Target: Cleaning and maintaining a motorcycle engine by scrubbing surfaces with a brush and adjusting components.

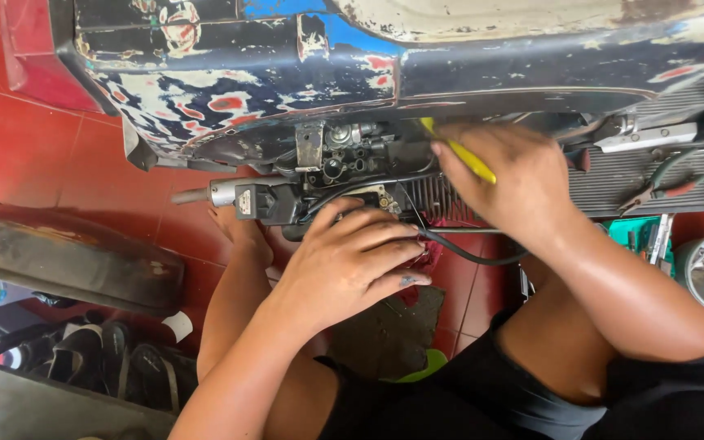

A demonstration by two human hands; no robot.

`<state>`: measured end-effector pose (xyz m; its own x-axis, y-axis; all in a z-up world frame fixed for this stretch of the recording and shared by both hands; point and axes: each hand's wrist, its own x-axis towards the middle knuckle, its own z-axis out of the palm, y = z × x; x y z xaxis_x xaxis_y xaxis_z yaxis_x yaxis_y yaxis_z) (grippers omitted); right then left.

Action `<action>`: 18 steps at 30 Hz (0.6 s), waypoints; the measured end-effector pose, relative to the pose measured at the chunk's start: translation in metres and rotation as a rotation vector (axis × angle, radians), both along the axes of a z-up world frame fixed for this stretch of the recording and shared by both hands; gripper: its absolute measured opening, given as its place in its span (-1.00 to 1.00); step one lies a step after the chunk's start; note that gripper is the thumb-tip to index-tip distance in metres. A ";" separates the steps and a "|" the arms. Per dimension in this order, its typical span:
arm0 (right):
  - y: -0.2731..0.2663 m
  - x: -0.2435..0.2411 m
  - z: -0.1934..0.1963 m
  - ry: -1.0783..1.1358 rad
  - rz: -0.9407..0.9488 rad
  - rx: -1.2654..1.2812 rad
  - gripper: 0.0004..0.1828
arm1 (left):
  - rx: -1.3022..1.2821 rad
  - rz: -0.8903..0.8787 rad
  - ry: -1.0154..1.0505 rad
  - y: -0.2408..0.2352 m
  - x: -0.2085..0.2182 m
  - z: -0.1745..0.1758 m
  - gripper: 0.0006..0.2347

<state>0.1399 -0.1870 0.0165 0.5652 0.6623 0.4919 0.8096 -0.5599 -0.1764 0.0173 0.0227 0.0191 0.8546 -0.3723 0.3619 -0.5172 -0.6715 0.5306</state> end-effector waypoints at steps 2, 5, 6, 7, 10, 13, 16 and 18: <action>0.000 -0.002 -0.011 0.049 0.110 0.036 -0.87 | 0.009 0.000 0.012 0.010 0.002 0.002 -0.74; 0.001 0.000 -0.019 0.180 0.238 0.050 -0.87 | -0.006 0.013 0.012 0.023 0.004 0.004 -0.73; 0.002 0.001 -0.019 0.258 0.261 0.037 -0.89 | -0.020 0.033 -0.004 0.029 0.004 0.005 -0.74; -0.003 0.000 -0.018 0.263 0.259 0.034 -0.89 | -0.024 0.031 0.001 0.030 0.003 0.007 -0.74; -0.011 -0.002 -0.009 -0.083 0.096 -0.107 -0.94 | -0.087 0.141 -0.012 0.034 0.002 0.011 -0.78; -0.015 -0.010 -0.003 -0.021 0.072 0.046 -0.87 | -0.102 0.192 -0.003 0.036 -0.001 0.007 -0.75; -0.013 -0.008 -0.015 0.202 0.176 0.190 -0.83 | -0.103 0.219 0.015 0.036 0.000 0.002 -0.79; -0.004 -0.012 -0.015 0.248 0.219 0.066 -0.75 | -0.098 0.262 0.046 0.035 0.002 -0.002 -0.78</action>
<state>0.1281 -0.1907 0.0018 0.5212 0.7525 0.4026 0.8370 -0.3586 -0.4133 0.0189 0.0574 0.0169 0.9335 -0.1022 0.3437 -0.3068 -0.7236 0.6183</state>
